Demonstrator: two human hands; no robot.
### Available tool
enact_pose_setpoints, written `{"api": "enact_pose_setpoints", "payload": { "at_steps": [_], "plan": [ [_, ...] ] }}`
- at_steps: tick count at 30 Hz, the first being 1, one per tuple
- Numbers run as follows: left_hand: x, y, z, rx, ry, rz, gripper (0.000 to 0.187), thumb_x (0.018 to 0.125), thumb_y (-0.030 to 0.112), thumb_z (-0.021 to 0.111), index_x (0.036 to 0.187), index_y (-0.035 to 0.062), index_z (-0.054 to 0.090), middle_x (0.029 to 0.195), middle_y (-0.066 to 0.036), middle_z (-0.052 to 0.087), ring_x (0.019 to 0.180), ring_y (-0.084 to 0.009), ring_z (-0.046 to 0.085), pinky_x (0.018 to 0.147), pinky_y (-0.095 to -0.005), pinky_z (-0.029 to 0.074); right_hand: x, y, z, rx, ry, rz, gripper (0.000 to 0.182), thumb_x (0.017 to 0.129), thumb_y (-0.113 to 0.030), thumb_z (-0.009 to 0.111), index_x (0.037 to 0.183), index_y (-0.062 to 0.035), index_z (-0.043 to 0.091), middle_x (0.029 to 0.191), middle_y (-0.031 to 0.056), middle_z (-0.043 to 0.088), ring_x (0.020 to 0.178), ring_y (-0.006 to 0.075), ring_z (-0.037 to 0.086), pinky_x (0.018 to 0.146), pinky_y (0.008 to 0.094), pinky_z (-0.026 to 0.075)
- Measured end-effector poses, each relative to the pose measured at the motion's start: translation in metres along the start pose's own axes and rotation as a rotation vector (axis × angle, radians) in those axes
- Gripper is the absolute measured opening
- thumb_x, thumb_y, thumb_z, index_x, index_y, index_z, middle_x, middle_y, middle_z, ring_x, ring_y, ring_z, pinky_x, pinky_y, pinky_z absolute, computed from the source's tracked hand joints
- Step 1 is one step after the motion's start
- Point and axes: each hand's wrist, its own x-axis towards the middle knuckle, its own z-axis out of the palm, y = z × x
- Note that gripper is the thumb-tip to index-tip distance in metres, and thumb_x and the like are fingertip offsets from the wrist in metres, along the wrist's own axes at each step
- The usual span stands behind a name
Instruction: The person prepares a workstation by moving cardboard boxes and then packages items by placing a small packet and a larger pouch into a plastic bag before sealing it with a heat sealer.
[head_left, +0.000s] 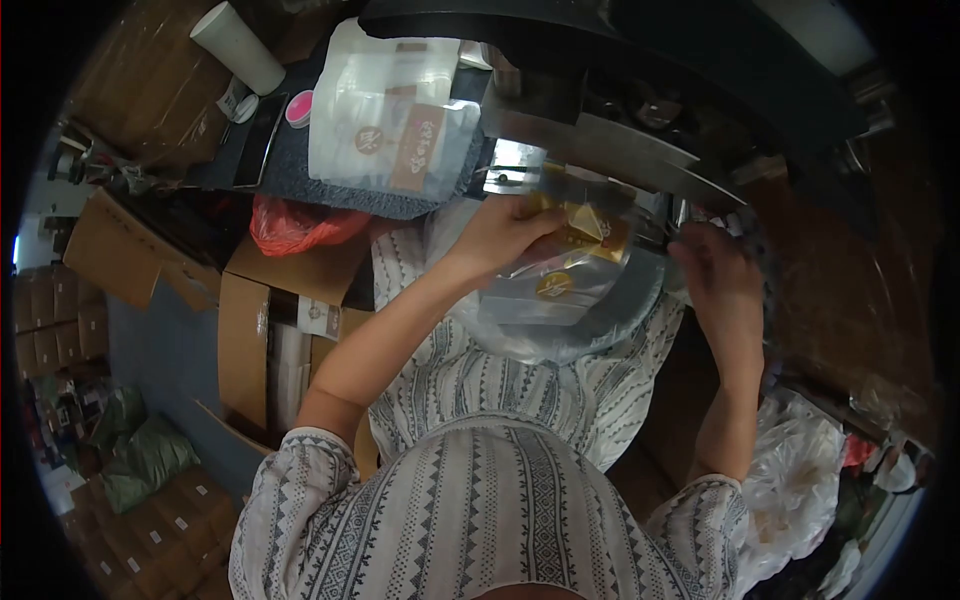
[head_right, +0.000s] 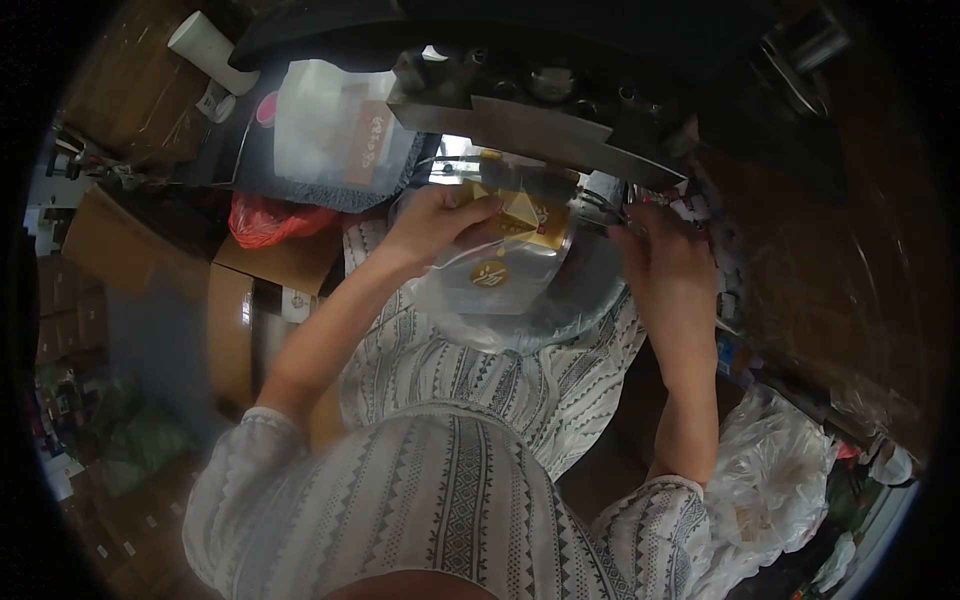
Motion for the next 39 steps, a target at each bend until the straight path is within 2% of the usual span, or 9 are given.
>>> {"api": "enact_pose_setpoints", "payload": {
  "at_steps": [5, 7, 11, 14, 19, 26, 32, 34, 39],
  "plan": [
    [-0.002, -0.004, -0.017, -0.035, 0.003, 0.024, 0.031, 0.088, 0.02, 0.065, 0.105, -0.0055, 0.062, 0.092, -0.01, 0.066, 0.083, -0.0165, 0.065, 0.071, -0.0263, 0.051, 0.026, 0.074, 0.03, -0.384, 0.263, -0.168, 0.024, 0.08, -0.006, 0.061, 0.104, -0.0034, 0.063, 0.097, 0.0195, 0.063, 0.085, 0.0366, 0.062, 0.074, 0.0434, 0.049],
    [-0.014, 0.008, -0.054, 0.846, 0.581, 0.863, 0.039, 0.082, 0.018, 0.068, 0.113, -0.0025, 0.057, 0.112, -0.014, 0.061, 0.106, -0.0252, 0.058, 0.088, -0.0373, 0.047, 0.026, 0.069, 0.029, -0.29, 0.178, -0.127, 0.024, 0.08, -0.004, 0.06, 0.104, -0.0031, 0.062, 0.099, 0.0203, 0.062, 0.085, 0.0388, 0.061, 0.076, 0.0453, 0.049],
    [-0.031, -0.032, -0.095, 1.66, 0.739, 0.672, 0.041, 0.08, 0.011, 0.066, 0.118, 0.0024, 0.054, 0.117, -0.013, 0.056, 0.118, -0.0331, 0.046, 0.096, -0.0428, 0.038, 0.009, 0.046, 0.008, -0.222, 0.162, -0.025, 0.021, 0.081, -0.004, 0.059, 0.102, -0.0012, 0.061, 0.093, 0.0181, 0.062, 0.082, 0.0335, 0.063, 0.073, 0.0389, 0.05],
    [-0.061, -0.027, -0.093, 1.341, 0.593, 0.46, 0.031, 0.079, 0.006, 0.064, 0.11, 0.0049, 0.059, 0.107, -0.01, 0.06, 0.105, -0.0327, 0.055, 0.085, -0.0405, 0.044, -0.002, 0.031, -0.004, 0.217, 0.053, 0.021, 0.019, 0.081, -0.006, 0.064, 0.099, -0.0009, 0.061, 0.089, 0.0142, 0.062, 0.078, 0.0265, 0.064, 0.07, 0.0351, 0.051],
    [-0.09, -0.001, -0.053, 1.013, 0.728, 0.672, 0.02, 0.076, -0.002, 0.062, 0.094, 0.0071, 0.065, 0.086, -0.008, 0.063, 0.075, -0.029, 0.063, 0.062, -0.034, 0.049, 0.001, -0.045, 0.023, 0.695, -0.099, -0.214, 0.025, 0.078, -0.016, 0.074, 0.093, -0.0011, 0.06, 0.082, 0.0096, 0.061, 0.069, 0.0177, 0.064, 0.062, 0.0289, 0.051],
    [-0.094, 0.0, -0.033, 0.987, 0.443, 0.826, 0.019, 0.075, -0.002, 0.064, 0.093, 0.0042, 0.064, 0.086, -0.01, 0.063, 0.072, -0.0296, 0.063, 0.061, -0.0347, 0.049, 0.001, -0.069, 0.031, 0.35, -0.023, -0.458, 0.028, 0.075, -0.017, 0.076, 0.09, -0.0008, 0.057, 0.076, 0.0093, 0.06, 0.063, 0.0186, 0.063, 0.055, 0.0286, 0.05],
    [-0.058, -0.005, -0.008, 0.808, 0.079, 0.556, 0.011, 0.085, 0.009, 0.062, 0.094, 0.0022, 0.065, 0.082, -0.011, 0.065, 0.073, -0.0225, 0.066, 0.058, -0.0286, 0.05, 0.007, -0.043, 0.032, 0.446, -0.001, -0.271, 0.027, 0.076, -0.012, 0.075, 0.097, -0.0018, 0.061, 0.078, 0.0071, 0.064, 0.066, 0.015, 0.062, 0.058, 0.0261, 0.048],
    [-0.037, 0.01, 0.001, 0.309, 0.032, 0.004, 0.022, 0.089, 0.019, 0.063, 0.092, -0.0018, 0.066, 0.076, -0.006, 0.064, 0.064, -0.012, 0.061, 0.055, -0.0267, 0.047, 0.004, -0.028, 0.025, 0.382, 0.101, -0.255, 0.028, 0.077, -0.013, 0.074, 0.099, -0.0025, 0.061, 0.079, 0.008, 0.065, 0.067, 0.0173, 0.063, 0.058, 0.0276, 0.049],
    [-0.003, -0.001, 0.003, -0.114, 0.045, -0.007, 0.028, 0.091, 0.024, 0.063, 0.091, -0.0042, 0.065, 0.078, -0.002, 0.065, 0.068, -0.0075, 0.06, 0.058, -0.0244, 0.047, 0.01, 0.041, 0.02, -0.585, 0.26, -0.001, 0.025, 0.087, -0.02, 0.06, 0.107, -0.0044, 0.057, 0.104, 0.0176, 0.062, 0.079, 0.0329, 0.066, 0.064, 0.041, 0.052]
  ]
}}
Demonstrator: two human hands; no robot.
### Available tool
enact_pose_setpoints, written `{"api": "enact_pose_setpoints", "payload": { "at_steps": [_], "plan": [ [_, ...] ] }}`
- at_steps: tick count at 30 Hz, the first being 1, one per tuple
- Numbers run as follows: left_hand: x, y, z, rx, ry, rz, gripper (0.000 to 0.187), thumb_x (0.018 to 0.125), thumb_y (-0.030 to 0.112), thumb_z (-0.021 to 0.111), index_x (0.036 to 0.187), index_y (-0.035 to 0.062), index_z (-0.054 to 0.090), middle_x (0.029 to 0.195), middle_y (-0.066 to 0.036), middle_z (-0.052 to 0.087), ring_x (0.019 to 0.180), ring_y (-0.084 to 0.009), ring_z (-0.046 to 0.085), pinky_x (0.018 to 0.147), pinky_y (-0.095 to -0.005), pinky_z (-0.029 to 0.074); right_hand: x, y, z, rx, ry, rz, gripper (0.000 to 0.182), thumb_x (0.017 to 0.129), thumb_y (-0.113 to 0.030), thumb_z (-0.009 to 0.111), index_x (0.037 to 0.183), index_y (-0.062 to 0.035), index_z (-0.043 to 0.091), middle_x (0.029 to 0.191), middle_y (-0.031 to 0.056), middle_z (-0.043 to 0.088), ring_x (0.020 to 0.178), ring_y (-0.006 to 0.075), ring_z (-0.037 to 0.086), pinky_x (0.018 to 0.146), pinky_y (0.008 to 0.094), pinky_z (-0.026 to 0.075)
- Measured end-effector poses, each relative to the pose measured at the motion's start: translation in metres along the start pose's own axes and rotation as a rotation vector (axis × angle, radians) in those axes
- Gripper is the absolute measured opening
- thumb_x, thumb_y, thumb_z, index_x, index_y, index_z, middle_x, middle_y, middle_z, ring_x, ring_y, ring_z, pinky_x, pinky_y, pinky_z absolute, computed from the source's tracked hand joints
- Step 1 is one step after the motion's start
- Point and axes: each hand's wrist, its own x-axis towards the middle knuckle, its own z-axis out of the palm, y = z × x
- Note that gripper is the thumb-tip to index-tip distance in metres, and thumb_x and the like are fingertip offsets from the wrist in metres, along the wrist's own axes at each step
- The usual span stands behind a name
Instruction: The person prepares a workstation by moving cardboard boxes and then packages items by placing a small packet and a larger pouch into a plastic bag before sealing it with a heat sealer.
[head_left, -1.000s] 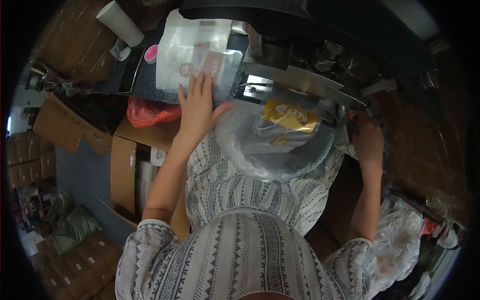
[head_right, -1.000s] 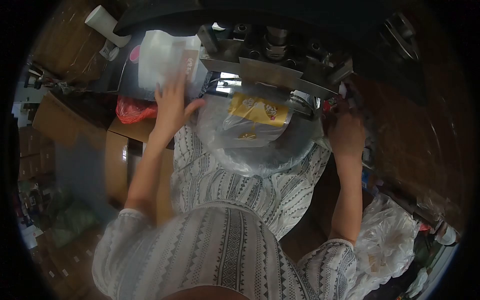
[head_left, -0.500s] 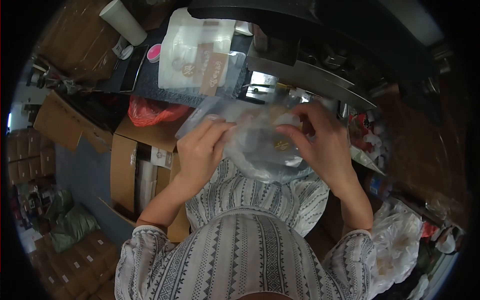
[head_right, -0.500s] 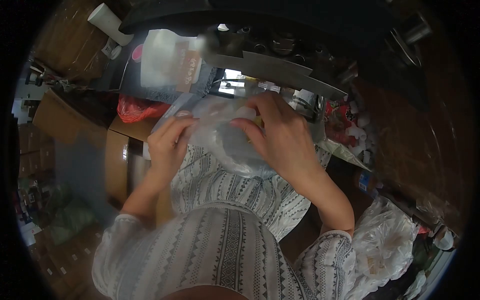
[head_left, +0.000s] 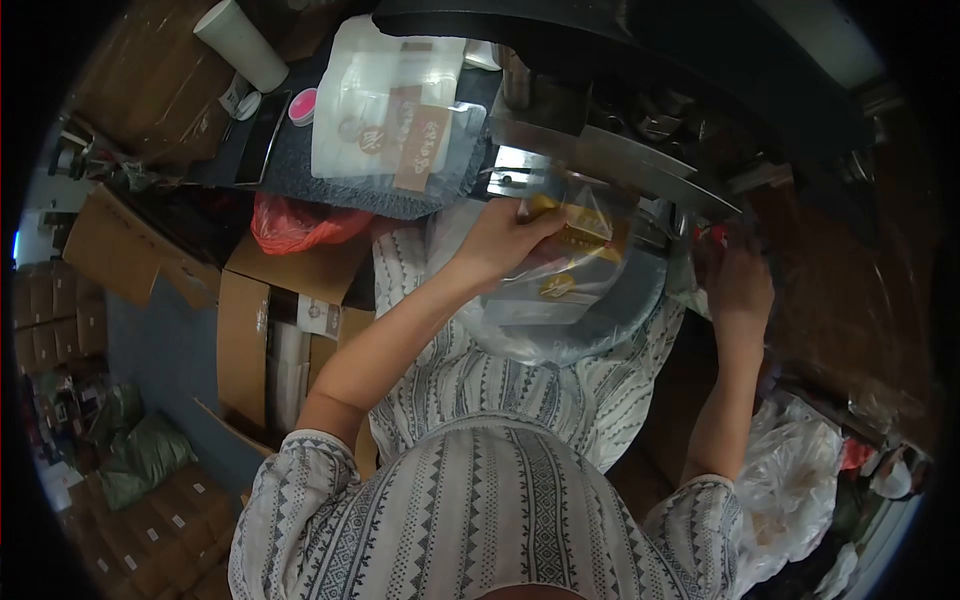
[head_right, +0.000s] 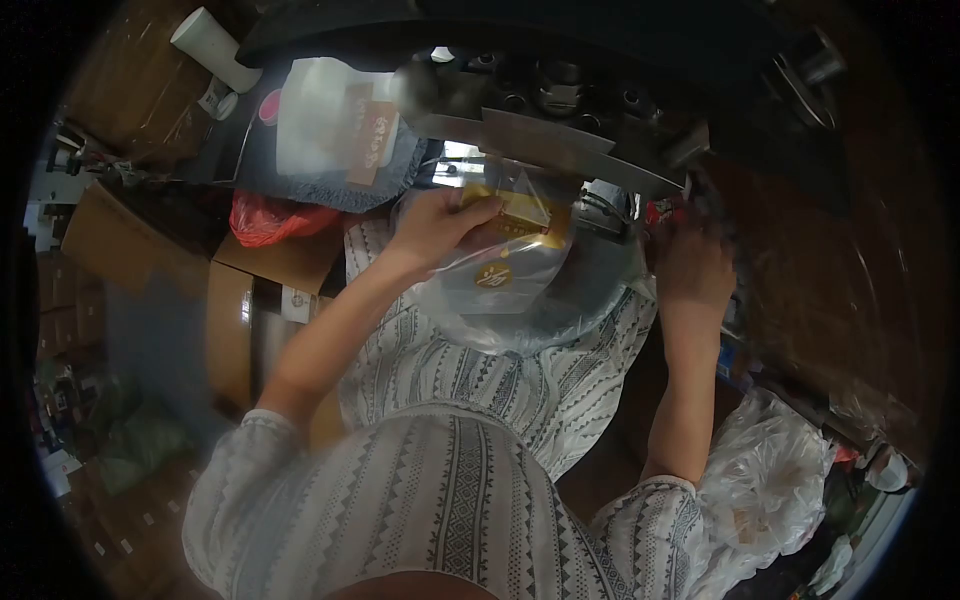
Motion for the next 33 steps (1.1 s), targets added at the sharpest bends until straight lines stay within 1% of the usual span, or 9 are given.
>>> {"api": "enact_pose_setpoints", "payload": {
  "at_steps": [5, 7, 10, 16, 18, 22, 24, 31, 33],
  "plan": [
    [-0.008, 0.004, -0.04, 0.485, 0.092, 0.156, 0.037, 0.088, 0.025, 0.064, 0.109, -0.0047, 0.061, 0.093, -0.014, 0.066, 0.085, -0.0206, 0.065, 0.07, -0.0311, 0.051, 0.007, 0.025, 0.03, -0.006, -0.198, 0.098, 0.023, 0.085, -0.013, 0.055, 0.106, -0.0062, 0.057, 0.11, 0.0186, 0.059, 0.086, 0.0394, 0.063, 0.07, 0.0475, 0.051],
    [-0.008, 0.009, -0.076, 1.163, 0.633, 0.938, 0.047, 0.083, 0.025, 0.068, 0.122, 0.0019, 0.054, 0.115, -0.017, 0.059, 0.108, -0.0295, 0.056, 0.089, -0.04, 0.044, 0.002, 0.028, 0.027, 0.127, -0.189, 0.111, 0.024, 0.083, -0.009, 0.056, 0.106, -0.0071, 0.058, 0.11, 0.018, 0.059, 0.087, 0.0406, 0.062, 0.072, 0.0483, 0.05],
    [-0.018, -0.028, -0.097, 1.651, 0.565, 0.758, 0.057, 0.078, 0.021, 0.069, 0.128, 0.0057, 0.047, 0.126, -0.017, 0.05, 0.121, -0.0363, 0.04, 0.097, -0.0468, 0.034, 0.0, 0.032, 0.024, 0.372, -0.094, 0.039, 0.027, 0.08, -0.003, 0.056, 0.107, -0.0079, 0.058, 0.109, 0.0182, 0.059, 0.089, 0.0399, 0.061, 0.074, 0.0453, 0.05],
    [-0.068, -0.013, -0.11, 1.24, 0.668, 0.574, 0.028, 0.075, 0.005, 0.067, 0.103, 0.0058, 0.063, 0.091, -0.011, 0.061, 0.084, -0.032, 0.06, 0.07, -0.0386, 0.048, -0.012, 0.011, -0.026, 0.753, -0.037, -0.101, 0.025, 0.084, 0.005, 0.053, 0.106, -0.0044, 0.057, 0.106, 0.0138, 0.063, 0.094, 0.0229, 0.063, 0.082, 0.0328, 0.048],
    [-0.085, -0.002, -0.074, 1.151, 0.628, 0.695, 0.023, 0.075, 0.003, 0.067, 0.097, 0.006, 0.064, 0.085, -0.01, 0.061, 0.075, -0.0308, 0.06, 0.063, -0.0362, 0.048, -0.019, -0.022, -0.039, 1.473, -0.293, 0.102, 0.021, 0.081, 0.006, 0.059, 0.101, -0.002, 0.058, 0.101, 0.0114, 0.065, 0.086, 0.0228, 0.065, 0.08, 0.0281, 0.049],
    [-0.094, 0.008, -0.036, 1.063, 0.484, 0.843, 0.014, 0.076, 0.002, 0.066, 0.09, 0.0057, 0.065, 0.081, -0.009, 0.061, 0.064, -0.0292, 0.06, 0.055, -0.0347, 0.048, -0.021, -0.066, -0.042, 1.452, -0.194, -0.152, 0.018, 0.08, 0.003, 0.064, 0.096, -0.0014, 0.057, 0.105, 0.0091, 0.067, 0.08, 0.0156, 0.065, 0.076, 0.0267, 0.051],
    [-0.095, 0.011, -0.029, 1.084, 0.375, 0.81, 0.015, 0.077, 0.0, 0.066, 0.091, 0.004, 0.065, 0.083, -0.01, 0.062, 0.066, -0.0276, 0.062, 0.057, -0.032, 0.048, -0.018, -0.071, -0.05, 1.144, -0.259, -0.425, 0.019, 0.081, 0.0, 0.067, 0.093, -0.0017, 0.052, 0.114, 0.0118, 0.064, 0.103, 0.0143, 0.061, 0.093, 0.0291, 0.045],
    [-0.06, -0.011, -0.013, 0.842, -0.044, 0.55, 0.014, 0.085, 0.013, 0.065, 0.093, 0.0013, 0.067, 0.08, -0.011, 0.065, 0.066, -0.0195, 0.065, 0.057, -0.0268, 0.049, -0.014, -0.075, -0.029, 1.572, -0.494, -0.094, 0.018, 0.081, -0.004, 0.068, 0.095, 0.0, 0.058, 0.105, 0.0095, 0.067, 0.087, 0.0189, 0.068, 0.076, 0.0276, 0.052],
    [-0.038, -0.014, -0.008, 0.654, -0.046, 0.304, 0.015, 0.087, 0.013, 0.063, 0.096, 0.0009, 0.066, 0.078, -0.01, 0.065, 0.064, -0.0174, 0.064, 0.056, -0.0268, 0.048, -0.011, -0.068, -0.02, 1.209, -0.015, -0.14, 0.024, 0.081, -0.006, 0.068, 0.102, -0.0004, 0.059, 0.105, 0.0099, 0.067, 0.088, 0.0208, 0.067, 0.074, 0.0312, 0.052]
  ]
}}
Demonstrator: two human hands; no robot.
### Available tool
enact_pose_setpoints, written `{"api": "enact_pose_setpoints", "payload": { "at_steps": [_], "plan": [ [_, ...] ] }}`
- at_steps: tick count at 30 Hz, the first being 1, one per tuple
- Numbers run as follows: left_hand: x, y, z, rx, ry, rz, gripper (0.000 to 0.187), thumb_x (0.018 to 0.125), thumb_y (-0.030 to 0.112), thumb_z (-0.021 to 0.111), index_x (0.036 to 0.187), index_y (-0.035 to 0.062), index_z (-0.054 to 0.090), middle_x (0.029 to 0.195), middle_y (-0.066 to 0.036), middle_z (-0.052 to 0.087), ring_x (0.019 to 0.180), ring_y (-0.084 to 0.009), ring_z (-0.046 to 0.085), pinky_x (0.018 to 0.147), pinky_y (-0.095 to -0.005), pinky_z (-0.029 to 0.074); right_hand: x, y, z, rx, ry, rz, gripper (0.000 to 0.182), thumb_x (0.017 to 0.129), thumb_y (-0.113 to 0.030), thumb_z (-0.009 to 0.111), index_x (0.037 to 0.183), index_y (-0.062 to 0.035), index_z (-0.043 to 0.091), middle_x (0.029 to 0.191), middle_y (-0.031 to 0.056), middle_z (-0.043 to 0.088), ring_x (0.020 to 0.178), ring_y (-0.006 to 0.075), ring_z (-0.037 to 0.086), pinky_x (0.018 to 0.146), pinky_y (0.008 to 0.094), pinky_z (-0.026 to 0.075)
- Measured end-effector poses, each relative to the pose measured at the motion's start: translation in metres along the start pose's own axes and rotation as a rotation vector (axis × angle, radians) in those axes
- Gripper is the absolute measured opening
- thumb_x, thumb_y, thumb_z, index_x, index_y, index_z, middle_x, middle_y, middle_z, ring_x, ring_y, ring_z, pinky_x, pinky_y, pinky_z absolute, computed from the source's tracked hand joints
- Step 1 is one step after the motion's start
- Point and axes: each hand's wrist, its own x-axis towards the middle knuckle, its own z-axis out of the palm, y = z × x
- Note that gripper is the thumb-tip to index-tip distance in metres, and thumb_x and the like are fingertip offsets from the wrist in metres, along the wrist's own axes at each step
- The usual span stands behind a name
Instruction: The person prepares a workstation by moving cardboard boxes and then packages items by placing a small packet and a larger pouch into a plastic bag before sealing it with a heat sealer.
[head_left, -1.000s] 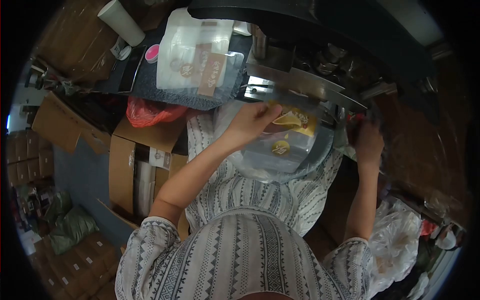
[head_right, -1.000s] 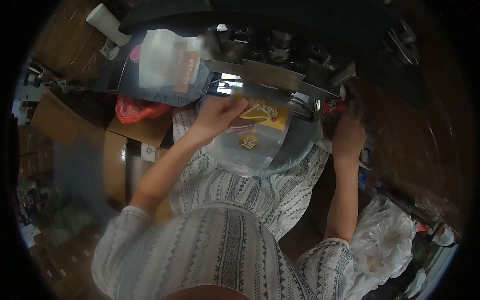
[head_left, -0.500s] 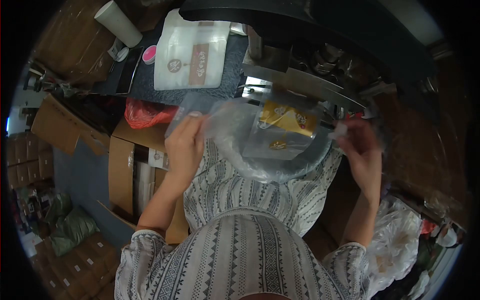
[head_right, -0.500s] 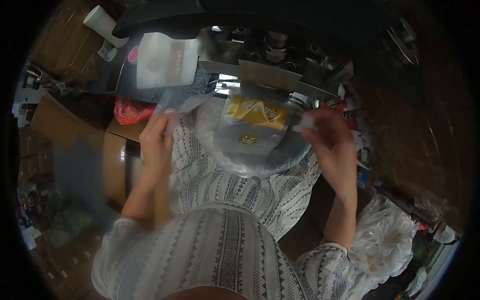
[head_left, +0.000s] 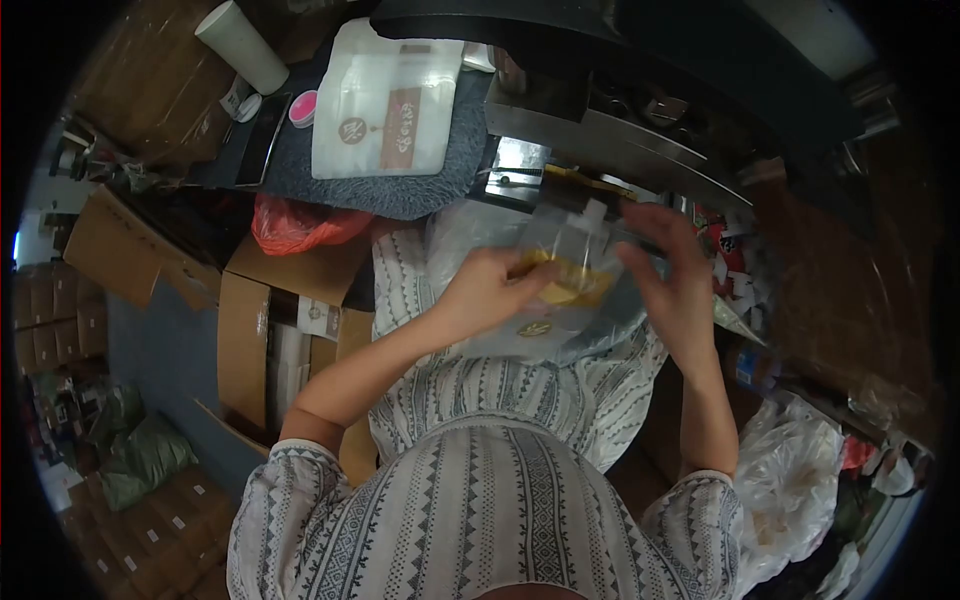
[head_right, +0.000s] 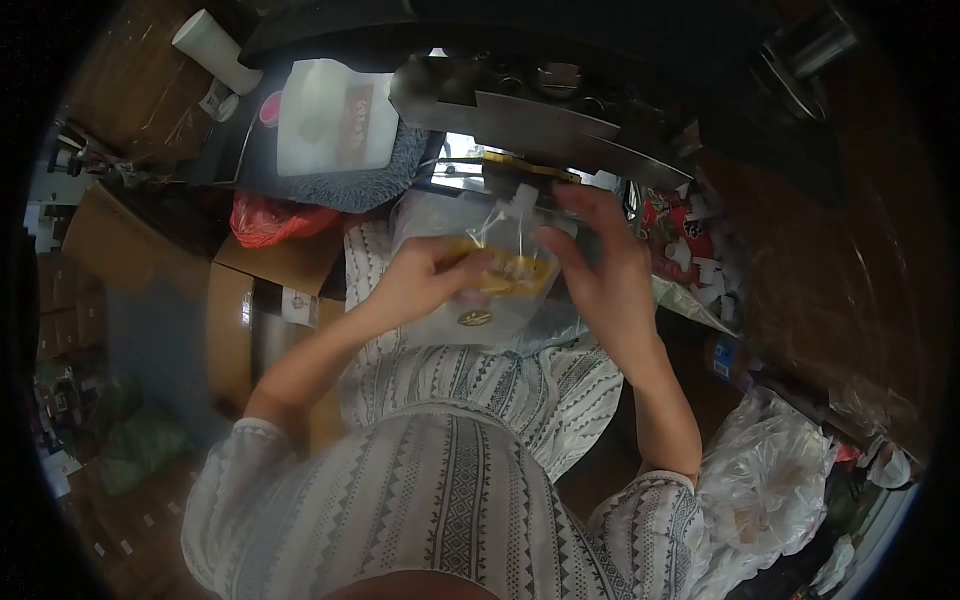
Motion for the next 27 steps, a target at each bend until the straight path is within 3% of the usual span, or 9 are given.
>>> {"api": "enact_pose_setpoints", "payload": {
  "at_steps": [1, 4, 10, 12, 14, 15, 17, 22, 27],
  "plan": [
    [0.011, -0.001, 0.002, -0.2, -0.052, -0.231, 0.016, 0.089, 0.013, 0.062, 0.098, 0.0005, 0.066, 0.076, -0.01, 0.065, 0.062, -0.0152, 0.063, 0.055, -0.0268, 0.048, 0.0, 0.002, -0.008, 0.0, 0.001, -0.001, 0.024, 0.081, -0.006, 0.068, 0.102, -0.0004, 0.059, 0.105, 0.0099, 0.067, 0.088, 0.0208, 0.067, 0.074, 0.0312, 0.052],
    [0.04, 0.005, 0.002, -0.627, -0.013, -0.282, 0.032, 0.09, 0.025, 0.063, 0.096, -0.0065, 0.065, 0.086, -0.01, 0.067, 0.076, -0.0115, 0.066, 0.064, -0.0217, 0.052, -0.009, -0.001, -0.037, -0.26, -0.101, -0.048, 0.028, 0.082, -0.008, 0.067, 0.109, -0.0034, 0.059, 0.103, 0.0109, 0.066, 0.09, 0.0259, 0.066, 0.073, 0.0343, 0.052],
    [0.043, 0.002, 0.005, -0.701, -0.058, -0.316, 0.035, 0.093, 0.025, 0.058, 0.107, -0.0067, 0.06, 0.098, -0.011, 0.065, 0.084, -0.013, 0.065, 0.067, -0.0221, 0.054, -0.014, 0.042, -0.073, -1.142, 0.024, 0.27, 0.017, 0.084, -0.013, 0.06, 0.099, -0.0077, 0.065, 0.096, 0.0143, 0.067, 0.087, 0.035, 0.064, 0.072, 0.0428, 0.051],
    [0.036, -0.001, -0.029, -0.28, 0.035, -0.184, 0.045, 0.091, 0.033, 0.061, 0.115, -0.0049, 0.056, 0.105, -0.016, 0.062, 0.089, -0.0224, 0.065, 0.072, -0.0292, 0.053, -0.009, 0.054, -0.079, -0.972, -0.167, 0.354, 0.017, 0.084, -0.017, 0.057, 0.095, -0.0065, 0.064, 0.089, 0.0181, 0.066, 0.085, 0.0394, 0.062, 0.073, 0.0471, 0.05],
    [0.038, -0.024, -0.079, 0.405, 0.587, 0.312, 0.054, 0.089, 0.035, 0.061, 0.126, -0.0013, 0.047, 0.123, -0.024, 0.05, 0.119, -0.0322, 0.051, 0.092, -0.0431, 0.044, -0.008, 0.053, -0.079, -0.936, -0.147, 0.339, 0.016, 0.083, -0.013, 0.056, 0.096, -0.0068, 0.064, 0.089, 0.018, 0.066, 0.084, 0.039, 0.062, 0.072, 0.0466, 0.05],
    [0.031, -0.042, -0.084, 0.406, 0.582, 0.312, 0.054, 0.089, 0.035, 0.061, 0.126, -0.0013, 0.047, 0.123, -0.024, 0.05, 0.119, -0.0322, 0.051, 0.092, -0.0431, 0.044, -0.008, 0.051, -0.08, -0.902, -0.119, 0.323, 0.016, 0.083, -0.009, 0.056, 0.096, -0.007, 0.064, 0.089, 0.0179, 0.067, 0.084, 0.0387, 0.063, 0.072, 0.0461, 0.051],
    [0.019, -0.085, -0.078, 1.194, 0.599, 0.158, 0.057, 0.087, 0.034, 0.062, 0.131, 0.0031, 0.043, 0.13, -0.025, 0.042, 0.129, -0.0349, 0.036, 0.102, -0.0519, 0.029, -0.006, 0.04, -0.078, -0.907, -0.08, 0.386, 0.015, 0.084, -0.011, 0.056, 0.096, -0.0055, 0.063, 0.087, 0.0184, 0.067, 0.081, 0.0362, 0.064, 0.071, 0.0435, 0.051],
    [-0.024, -0.067, -0.076, 1.011, 0.525, 0.158, 0.043, 0.081, 0.016, 0.065, 0.121, 0.0058, 0.053, 0.114, -0.013, 0.056, 0.109, -0.0327, 0.051, 0.09, -0.0509, 0.037, -0.009, 0.015, -0.079, -0.405, 0.089, 0.478, 0.016, 0.087, -0.013, 0.06, 0.098, -0.0022, 0.062, 0.081, 0.0173, 0.067, 0.071, 0.0246, 0.067, 0.066, 0.0336, 0.051],
    [-0.041, -0.02, -0.06, 0.692, 0.734, 0.234, 0.02, 0.076, -0.001, 0.062, 0.095, 0.0064, 0.066, 0.08, -0.01, 0.059, 0.073, -0.0302, 0.06, 0.064, -0.0346, 0.048, -0.004, -0.017, -0.03, -0.014, -0.325, 0.075, 0.02, 0.082, 0.0, 0.064, 0.101, -0.0004, 0.062, 0.099, 0.0119, 0.066, 0.079, 0.0191, 0.066, 0.068, 0.0303, 0.052]
  ]
}}
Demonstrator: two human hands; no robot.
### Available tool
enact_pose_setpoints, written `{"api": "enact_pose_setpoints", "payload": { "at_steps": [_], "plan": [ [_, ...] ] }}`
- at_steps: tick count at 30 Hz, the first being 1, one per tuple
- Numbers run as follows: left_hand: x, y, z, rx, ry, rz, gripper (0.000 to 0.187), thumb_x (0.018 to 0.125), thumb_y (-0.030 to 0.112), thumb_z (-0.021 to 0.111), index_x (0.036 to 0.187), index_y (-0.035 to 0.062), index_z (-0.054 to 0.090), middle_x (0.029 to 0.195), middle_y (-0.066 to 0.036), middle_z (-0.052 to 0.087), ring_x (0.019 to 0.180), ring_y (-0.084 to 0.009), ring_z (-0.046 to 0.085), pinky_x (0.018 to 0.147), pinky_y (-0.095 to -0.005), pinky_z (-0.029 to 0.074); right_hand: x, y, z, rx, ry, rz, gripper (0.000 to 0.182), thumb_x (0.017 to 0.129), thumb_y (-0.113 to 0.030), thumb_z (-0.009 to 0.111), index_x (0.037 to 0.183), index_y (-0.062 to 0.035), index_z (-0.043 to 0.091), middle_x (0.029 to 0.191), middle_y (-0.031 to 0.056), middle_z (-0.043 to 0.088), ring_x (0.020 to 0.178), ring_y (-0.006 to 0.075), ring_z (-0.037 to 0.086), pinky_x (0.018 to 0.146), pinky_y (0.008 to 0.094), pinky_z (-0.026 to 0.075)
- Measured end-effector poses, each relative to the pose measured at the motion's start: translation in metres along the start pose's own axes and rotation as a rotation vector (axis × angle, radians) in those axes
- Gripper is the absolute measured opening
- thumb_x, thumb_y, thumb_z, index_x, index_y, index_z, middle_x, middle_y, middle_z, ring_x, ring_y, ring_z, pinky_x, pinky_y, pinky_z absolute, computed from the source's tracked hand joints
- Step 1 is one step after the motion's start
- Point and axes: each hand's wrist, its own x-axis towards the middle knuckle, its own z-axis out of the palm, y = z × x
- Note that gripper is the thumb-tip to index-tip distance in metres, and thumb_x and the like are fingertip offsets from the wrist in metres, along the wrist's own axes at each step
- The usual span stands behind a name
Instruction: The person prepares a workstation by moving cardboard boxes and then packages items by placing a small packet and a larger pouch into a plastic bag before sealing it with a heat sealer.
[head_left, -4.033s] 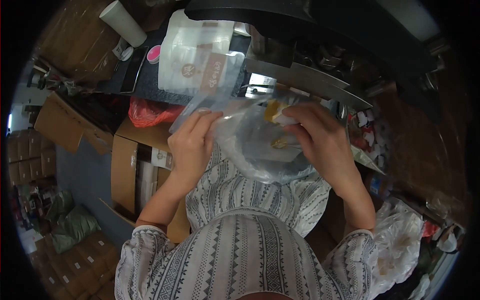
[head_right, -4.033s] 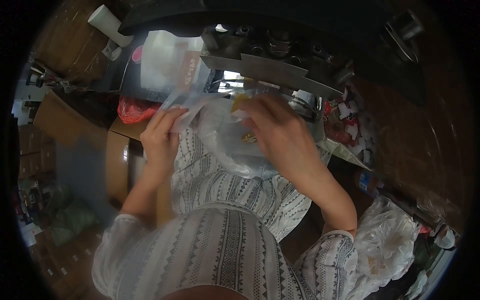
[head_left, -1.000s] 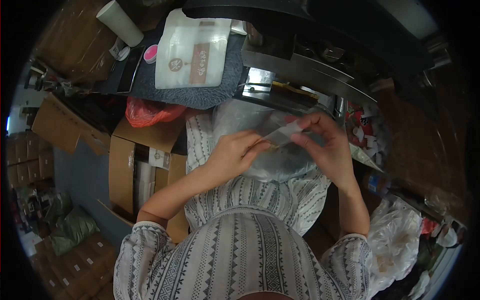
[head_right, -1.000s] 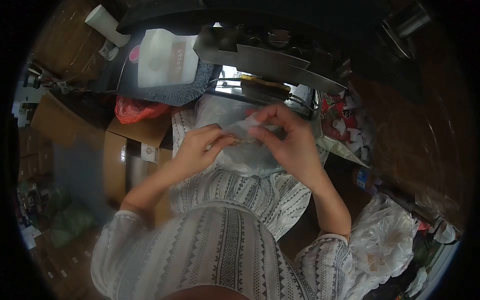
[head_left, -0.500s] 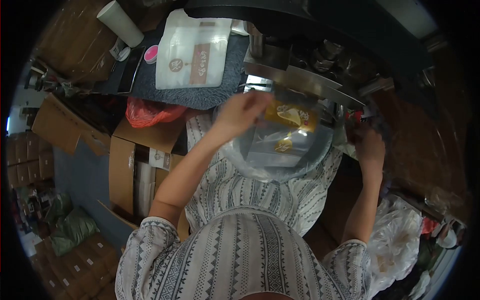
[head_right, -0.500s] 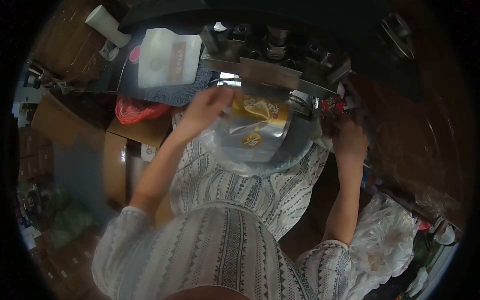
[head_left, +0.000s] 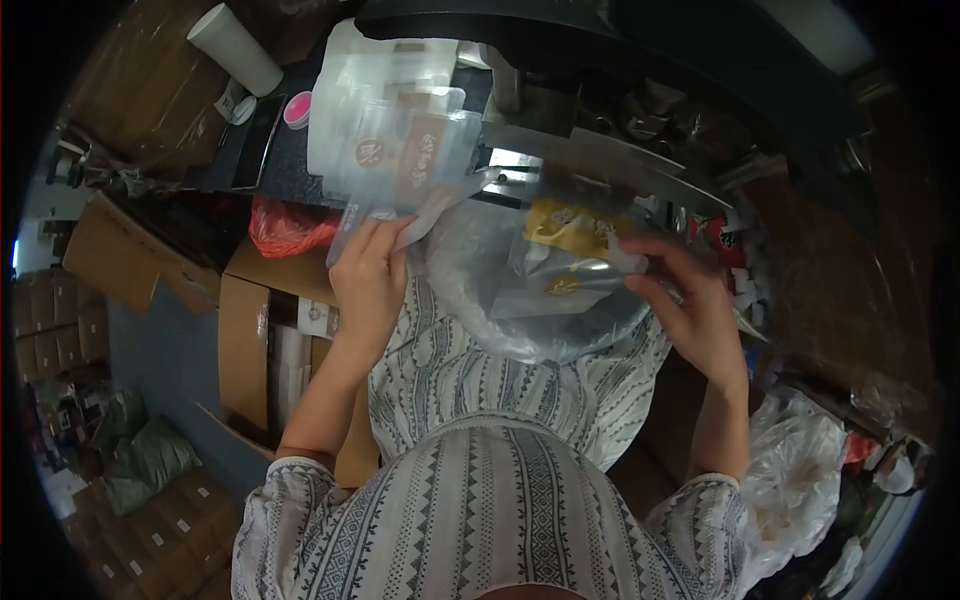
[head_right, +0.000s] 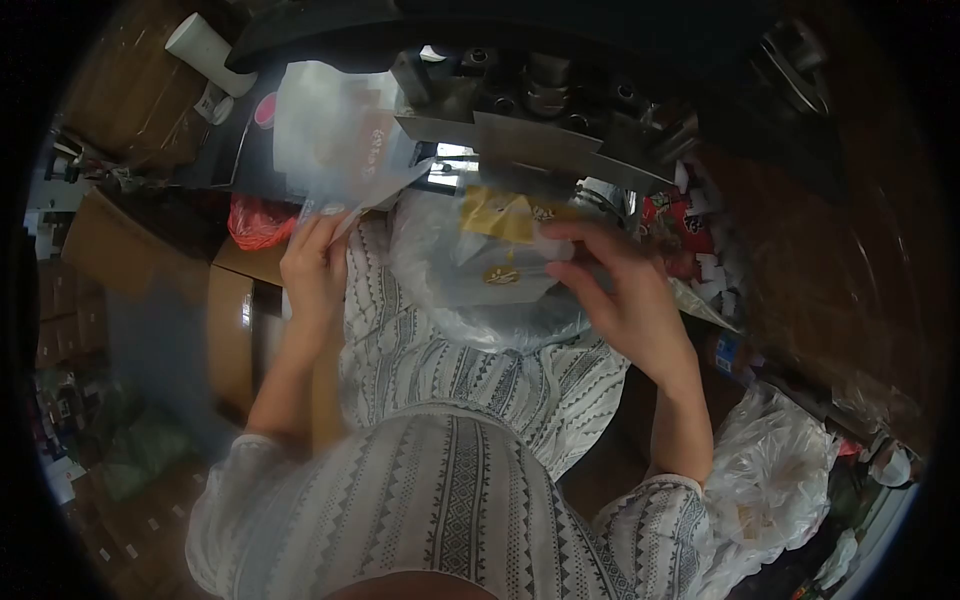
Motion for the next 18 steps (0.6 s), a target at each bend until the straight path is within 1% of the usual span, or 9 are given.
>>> {"api": "enact_pose_setpoints", "payload": {
  "at_steps": [1, 3, 4, 6, 9, 13, 15, 16, 18],
  "plan": [
    [0.001, 0.005, -0.004, 0.005, 0.002, -0.004, 0.02, 0.076, -0.001, 0.062, 0.095, 0.0064, 0.066, 0.08, -0.01, 0.059, 0.073, -0.0302, 0.06, 0.064, -0.0346, 0.048, 0.005, -0.005, 0.007, 0.002, -0.005, -0.003, 0.02, 0.082, 0.0, 0.064, 0.101, -0.0004, 0.062, 0.099, 0.0119, 0.066, 0.079, 0.0191, 0.066, 0.068, 0.0303, 0.052],
    [0.002, 0.013, -0.01, -0.07, -0.029, 0.017, 0.022, 0.075, -0.002, 0.063, 0.095, 0.0066, 0.065, 0.082, -0.009, 0.06, 0.073, -0.0302, 0.061, 0.062, -0.0359, 0.048, 0.017, -0.015, 0.015, -0.141, 0.062, -0.267, 0.023, 0.08, 0.005, 0.061, 0.102, -0.0013, 0.061, 0.103, 0.0114, 0.064, 0.085, 0.0228, 0.065, 0.074, 0.0337, 0.054],
    [0.002, 0.017, -0.011, -0.066, -0.028, 0.014, 0.022, 0.075, -0.002, 0.063, 0.095, 0.0066, 0.065, 0.082, -0.009, 0.06, 0.073, -0.0302, 0.061, 0.062, -0.0359, 0.048, 0.021, -0.016, 0.018, -0.138, 0.059, -0.27, 0.023, 0.08, 0.005, 0.061, 0.102, -0.0013, 0.061, 0.103, 0.0114, 0.064, 0.085, 0.0228, 0.065, 0.074, 0.0337, 0.054],
    [0.0, 0.027, -0.01, -0.162, -0.072, -0.002, 0.021, 0.075, -0.002, 0.064, 0.094, 0.0063, 0.064, 0.084, -0.009, 0.06, 0.073, -0.0301, 0.062, 0.062, -0.036, 0.048, 0.026, -0.018, 0.023, -0.266, 0.077, -0.429, 0.028, 0.08, 0.008, 0.059, 0.105, -0.0029, 0.06, 0.1, 0.0119, 0.064, 0.086, 0.0272, 0.064, 0.077, 0.0377, 0.055],
    [-0.001, 0.035, -0.012, -0.166, -0.129, 0.051, 0.02, 0.074, -0.001, 0.065, 0.093, 0.0055, 0.064, 0.085, -0.009, 0.061, 0.073, -0.0299, 0.062, 0.061, -0.0348, 0.049, 0.025, -0.025, 0.023, -0.426, 0.011, -0.432, 0.031, 0.078, 0.008, 0.06, 0.107, -0.0037, 0.059, 0.1, 0.0123, 0.064, 0.087, 0.0279, 0.064, 0.077, 0.0388, 0.054],
    [-0.002, 0.045, -0.006, -0.302, -0.324, 0.114, 0.015, 0.077, 0.001, 0.064, 0.091, 0.0031, 0.064, 0.085, -0.01, 0.061, 0.073, -0.0301, 0.062, 0.058, -0.0338, 0.048, 0.026, -0.017, 0.023, -0.266, -0.088, -0.456, 0.029, 0.08, 0.004, 0.06, 0.108, -0.0035, 0.059, 0.1, 0.0132, 0.064, 0.085, 0.0297, 0.065, 0.075, 0.0378, 0.054],
    [-0.002, 0.046, 0.011, -0.466, -0.445, 0.143, 0.01, 0.083, 0.009, 0.063, 0.089, 0.0001, 0.065, 0.074, -0.009, 0.061, 0.065, -0.0228, 0.064, 0.055, -0.0311, 0.047, 0.024, -0.012, 0.022, -0.067, -0.078, -0.121, 0.023, 0.084, -0.001, 0.061, 0.106, -0.0039, 0.063, 0.101, 0.0119, 0.065, 0.086, 0.0246, 0.064, 0.074, 0.0331, 0.051],
    [-0.001, 0.048, 0.021, -0.466, -0.443, 0.145, 0.01, 0.083, 0.009, 0.063, 0.089, 0.0001, 0.065, 0.074, -0.009, 0.061, 0.065, -0.0228, 0.064, 0.055, -0.0311, 0.047, 0.023, -0.009, 0.02, -0.068, -0.077, -0.123, 0.023, 0.084, -0.001, 0.061, 0.106, -0.0039, 0.063, 0.101, 0.0119, 0.065, 0.086, 0.0246, 0.064, 0.074, 0.0331, 0.051],
    [0.003, 0.055, 0.039, -0.912, -0.775, -0.544, 0.02, 0.091, 0.017, 0.061, 0.093, -0.0022, 0.066, 0.078, -0.005, 0.065, 0.061, -0.0112, 0.058, 0.056, -0.0254, 0.046, 0.017, -0.001, 0.012, -0.152, 0.144, 0.022, 0.021, 0.086, -0.006, 0.061, 0.107, -0.0036, 0.062, 0.097, 0.0128, 0.066, 0.084, 0.0224, 0.065, 0.072, 0.0314, 0.05]
  ]
}}
